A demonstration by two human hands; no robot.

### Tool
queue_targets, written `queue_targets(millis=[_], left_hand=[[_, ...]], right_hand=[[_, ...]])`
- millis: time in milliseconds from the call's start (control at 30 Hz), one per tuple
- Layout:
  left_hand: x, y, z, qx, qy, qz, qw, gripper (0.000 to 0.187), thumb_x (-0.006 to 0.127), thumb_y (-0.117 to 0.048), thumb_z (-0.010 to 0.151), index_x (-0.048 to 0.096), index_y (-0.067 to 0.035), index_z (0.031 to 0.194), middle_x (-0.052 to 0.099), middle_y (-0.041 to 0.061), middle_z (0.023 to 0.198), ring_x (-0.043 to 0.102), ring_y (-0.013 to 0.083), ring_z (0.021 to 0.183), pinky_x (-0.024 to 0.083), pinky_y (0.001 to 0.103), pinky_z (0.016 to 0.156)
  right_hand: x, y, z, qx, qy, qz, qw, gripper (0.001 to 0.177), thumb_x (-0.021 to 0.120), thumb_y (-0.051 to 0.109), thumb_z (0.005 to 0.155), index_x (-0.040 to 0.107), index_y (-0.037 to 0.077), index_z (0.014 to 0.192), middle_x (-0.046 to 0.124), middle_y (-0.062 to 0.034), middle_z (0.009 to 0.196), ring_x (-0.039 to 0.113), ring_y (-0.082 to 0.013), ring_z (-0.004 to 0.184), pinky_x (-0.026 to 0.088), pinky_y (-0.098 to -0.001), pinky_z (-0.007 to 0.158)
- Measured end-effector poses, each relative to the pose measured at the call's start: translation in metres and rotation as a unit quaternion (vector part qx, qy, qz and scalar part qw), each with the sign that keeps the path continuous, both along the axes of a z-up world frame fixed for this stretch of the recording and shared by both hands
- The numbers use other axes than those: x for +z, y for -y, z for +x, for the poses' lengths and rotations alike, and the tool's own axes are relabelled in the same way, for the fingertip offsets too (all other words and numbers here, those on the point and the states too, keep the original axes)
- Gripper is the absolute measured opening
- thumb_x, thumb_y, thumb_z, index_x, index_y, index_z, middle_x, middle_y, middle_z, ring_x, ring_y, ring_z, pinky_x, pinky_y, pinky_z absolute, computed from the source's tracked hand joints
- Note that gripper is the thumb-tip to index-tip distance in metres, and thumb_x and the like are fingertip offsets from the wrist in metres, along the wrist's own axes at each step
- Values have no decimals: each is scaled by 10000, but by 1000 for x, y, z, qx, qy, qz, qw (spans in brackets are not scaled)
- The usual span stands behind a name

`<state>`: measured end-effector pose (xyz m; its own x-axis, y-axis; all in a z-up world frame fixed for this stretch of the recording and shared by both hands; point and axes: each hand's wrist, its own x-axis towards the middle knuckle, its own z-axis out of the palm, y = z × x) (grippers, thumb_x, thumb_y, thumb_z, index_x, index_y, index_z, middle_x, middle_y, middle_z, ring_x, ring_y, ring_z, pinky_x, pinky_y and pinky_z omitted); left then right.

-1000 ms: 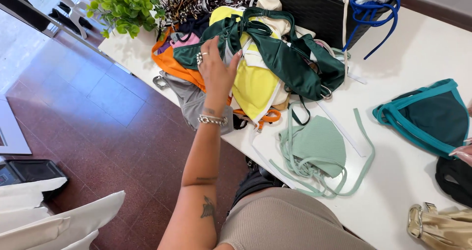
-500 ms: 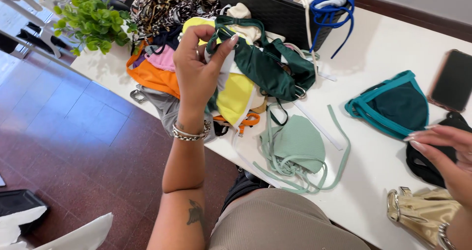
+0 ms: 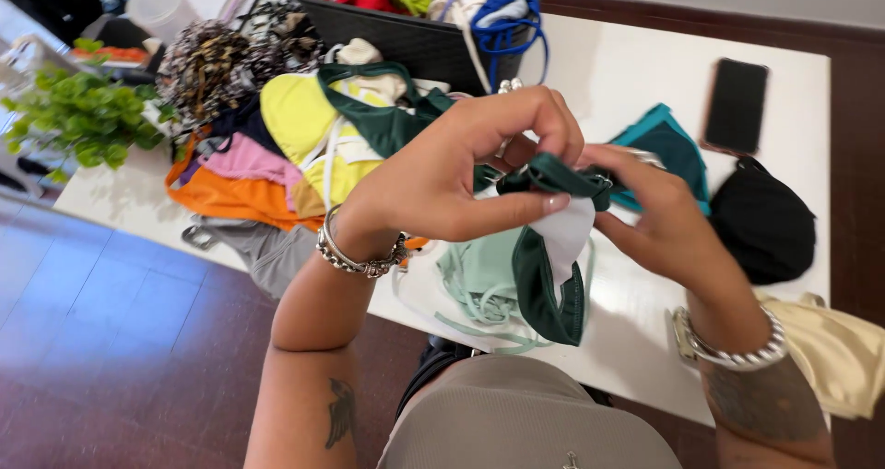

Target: Inspecting and folding various bikini tops and bottoms on a white table.

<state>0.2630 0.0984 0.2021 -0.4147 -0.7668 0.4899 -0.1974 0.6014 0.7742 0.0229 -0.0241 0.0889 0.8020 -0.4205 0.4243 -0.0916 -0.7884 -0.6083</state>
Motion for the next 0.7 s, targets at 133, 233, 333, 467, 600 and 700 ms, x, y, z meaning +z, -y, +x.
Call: queue_targets(millis=[133,233,333,467,600,700], left_hand=[[-4,14,-2,-29,45,-88,995,210,584,-61,1018,410,-64,901,506,91,942,465,219,840,385,316,694],[-28,24,6,67,88,-136,985,180,592,92,880,464,-30,849,528,110,908,498,262,821,383,340,755],[-61,36,8,143,13,-118,983,465,745,27,954,356,-76,721,599,101,833,612,207,841,493,315,776],[-107,54,5,261,-147,-47,953,270,667,-133,1003,517,-89,783,581,50,888,551,121,737,460,226,607],[-121,58,-1,268,-271,123,916,463,518,-454,1017,608,-47,816,491,58,522,475,131,363,338,219,347],[-152,67,2,238,-321,184,898,430,653,-395,955,729,16,1062,540,43,796,672,166,615,627,301,474]], right_hand=[[-29,27,-27,-81,5,79,994,90,711,55,971,696,28,1056,660,-33,893,568,-131,812,435,-279,757],[-30,31,-67,-179,24,152,972,100,762,116,986,735,56,910,599,28,766,478,-66,722,374,-227,642],[-32,32,-108,-191,122,309,924,285,397,-116,1056,534,-122,1307,672,-329,986,716,-371,888,628,-465,902],[-31,33,-139,-162,190,404,880,415,449,134,1143,553,14,759,633,-209,819,674,-342,793,530,-376,760],[-41,42,-168,-86,283,542,787,344,496,276,1012,546,214,678,404,64,599,370,-115,640,397,-304,735],[-20,27,-161,-154,322,570,740,293,570,295,945,518,219,668,416,83,621,382,-89,661,346,-262,727]])
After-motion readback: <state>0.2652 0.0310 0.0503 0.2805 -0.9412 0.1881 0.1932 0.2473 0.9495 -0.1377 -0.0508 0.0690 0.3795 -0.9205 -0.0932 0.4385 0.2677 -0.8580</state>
